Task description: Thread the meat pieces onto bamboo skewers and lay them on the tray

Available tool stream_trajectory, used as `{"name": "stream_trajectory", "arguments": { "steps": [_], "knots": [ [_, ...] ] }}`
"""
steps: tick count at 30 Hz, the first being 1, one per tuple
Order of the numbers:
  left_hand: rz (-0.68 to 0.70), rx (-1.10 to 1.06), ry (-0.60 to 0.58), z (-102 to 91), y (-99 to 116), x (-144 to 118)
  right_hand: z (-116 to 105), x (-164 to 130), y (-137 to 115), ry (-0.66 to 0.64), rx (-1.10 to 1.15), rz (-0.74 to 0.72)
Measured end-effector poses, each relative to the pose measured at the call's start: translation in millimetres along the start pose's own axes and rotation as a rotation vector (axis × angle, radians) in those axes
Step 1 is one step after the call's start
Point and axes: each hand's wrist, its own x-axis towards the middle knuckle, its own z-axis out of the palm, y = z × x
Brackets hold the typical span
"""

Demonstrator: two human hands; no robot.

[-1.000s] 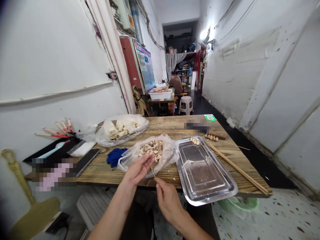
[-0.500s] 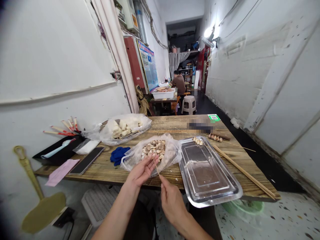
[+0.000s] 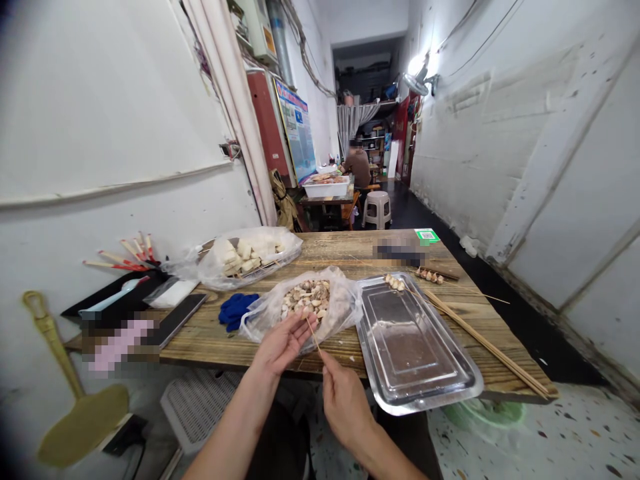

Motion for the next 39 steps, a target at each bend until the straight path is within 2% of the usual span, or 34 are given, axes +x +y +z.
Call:
{"name": "stream_trajectory", "arguments": {
  "steps": [7,17,31,39],
  "knots": [
    [0.014,0.078,0.024,-1.3,-1.2,2.0,-5.3,-1.6,-3.5,-0.021,0.013,-0.003],
    [0.058,0.046,-0.022,3.1,-4.5,2.1,-13.3,-1.9,-6.3,-0.034,0.026,0.015],
    [0.080,0.074,-0.034,4.3,-6.3,0.8,-16.1,-2.8,-5.3,0.015,0.025,-0.018],
    [0.067,0.033,0.021,4.6,-11.4,3.9,-13.2,-1.5,-9.0,0.006,0.009,-0.010]
  ]
}}
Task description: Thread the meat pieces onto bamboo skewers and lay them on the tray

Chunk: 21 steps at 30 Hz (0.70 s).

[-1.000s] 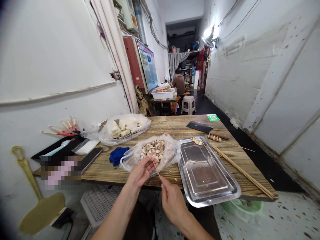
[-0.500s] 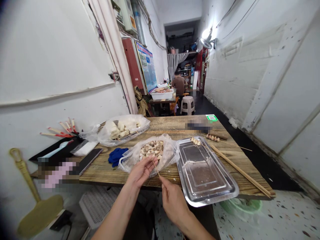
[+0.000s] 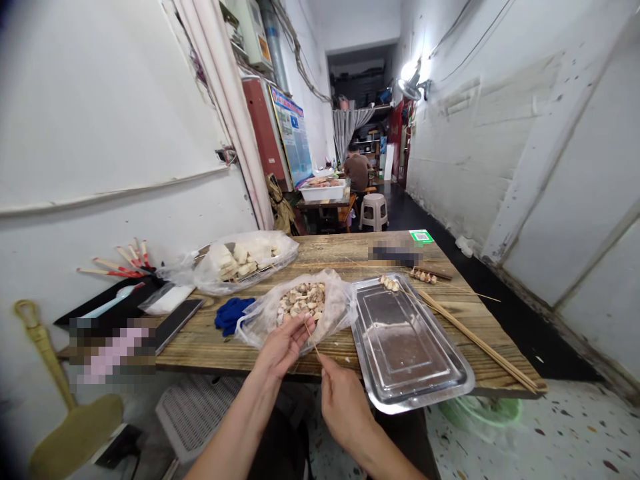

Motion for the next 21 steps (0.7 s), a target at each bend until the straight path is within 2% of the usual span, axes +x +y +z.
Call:
{"name": "stream_trajectory", "arguments": {
  "steps": [7,14,21],
  "knots": [
    [0.013,0.017,-0.006,2.6,1.1,-0.9,-0.3,2.7,-5.1,0.003,-0.025,0.008],
    [-0.001,0.027,0.005,1.3,1.8,0.0,5.3,4.9,-6.6,0.059,0.037,0.016],
    [0.001,0.007,0.007,-0.2,4.0,2.0,11.5,7.1,-5.9,0.043,0.122,0.053]
  ]
}}
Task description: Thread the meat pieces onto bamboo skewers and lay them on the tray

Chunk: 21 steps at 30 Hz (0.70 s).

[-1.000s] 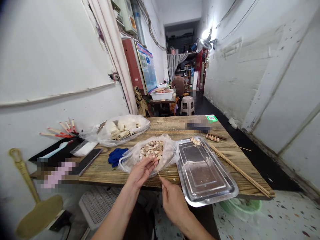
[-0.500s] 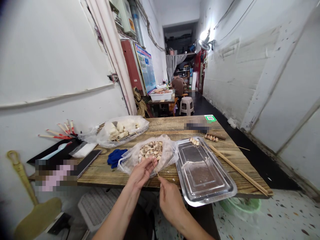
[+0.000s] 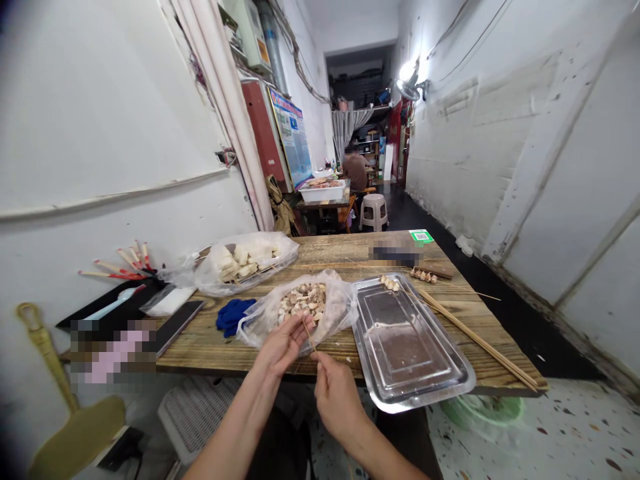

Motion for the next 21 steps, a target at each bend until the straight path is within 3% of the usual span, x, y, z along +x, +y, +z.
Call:
{"name": "stream_trajectory", "arguments": {
  "steps": [11,21],
  "knots": [
    [0.042,0.014,0.023,4.8,1.7,-7.2,14.8,-2.1,2.8,-0.004,0.252,0.105],
    [0.091,-0.012,0.085,9.2,-3.2,-8.4,34.4,-4.6,12.5,0.040,0.340,0.095]
  ]
}}
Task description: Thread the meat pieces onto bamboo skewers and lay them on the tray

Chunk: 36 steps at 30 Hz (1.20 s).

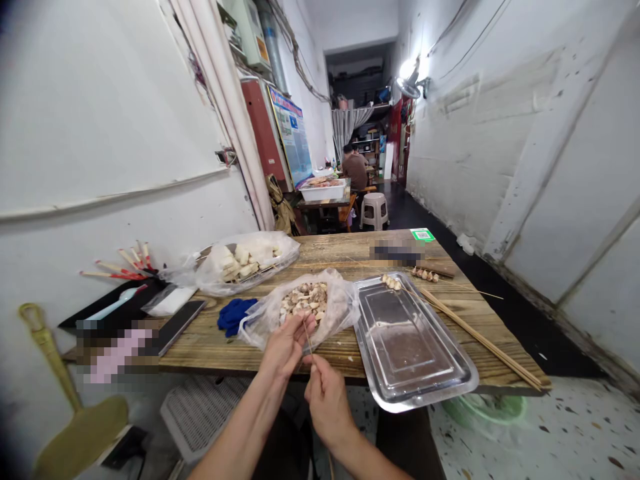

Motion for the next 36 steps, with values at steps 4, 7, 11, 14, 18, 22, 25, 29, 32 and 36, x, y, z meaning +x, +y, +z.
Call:
{"name": "stream_trajectory", "arguments": {
  "steps": [4,7,11,14,18,22,25,29,32,36],
  "knots": [
    [0.005,-0.020,0.009,1.3,-8.2,-1.6,3.3,3.5,-1.5,0.006,-0.007,-0.004],
    [-0.039,0.014,0.017,2.7,-16.3,-5.1,3.1,11.8,-4.1,0.093,-0.074,-0.043],
    [-0.020,0.012,0.038,3.3,-21.4,-9.8,3.1,22.0,-4.6,0.111,-0.143,-0.076],
    [-0.017,0.050,0.024,2.8,-25.4,-14.2,3.2,27.9,-3.0,0.137,-0.204,-0.060],
    [-0.008,0.092,-0.053,0.8,-34.6,-23.3,-2.3,37.4,-1.6,0.180,-0.271,-0.051],
    [0.098,0.160,-0.112,-11.0,-23.7,-26.8,-17.4,39.3,-0.2,0.115,-0.202,-0.058],
    [0.385,0.412,0.019,-27.7,2.6,-19.4,-30.5,31.9,0.5,0.020,-0.104,0.001],
    [0.640,1.200,-0.060,-43.5,30.7,-3.7,-40.5,19.8,1.8,-0.056,-0.040,0.057],
    [0.683,1.672,-0.194,-43.0,31.1,4.5,-41.3,14.0,4.6,-0.060,-0.022,0.092],
    [0.672,1.992,-0.182,-37.5,20.5,13.2,-39.6,9.0,9.6,-0.082,-0.004,0.131]
  ]
}}
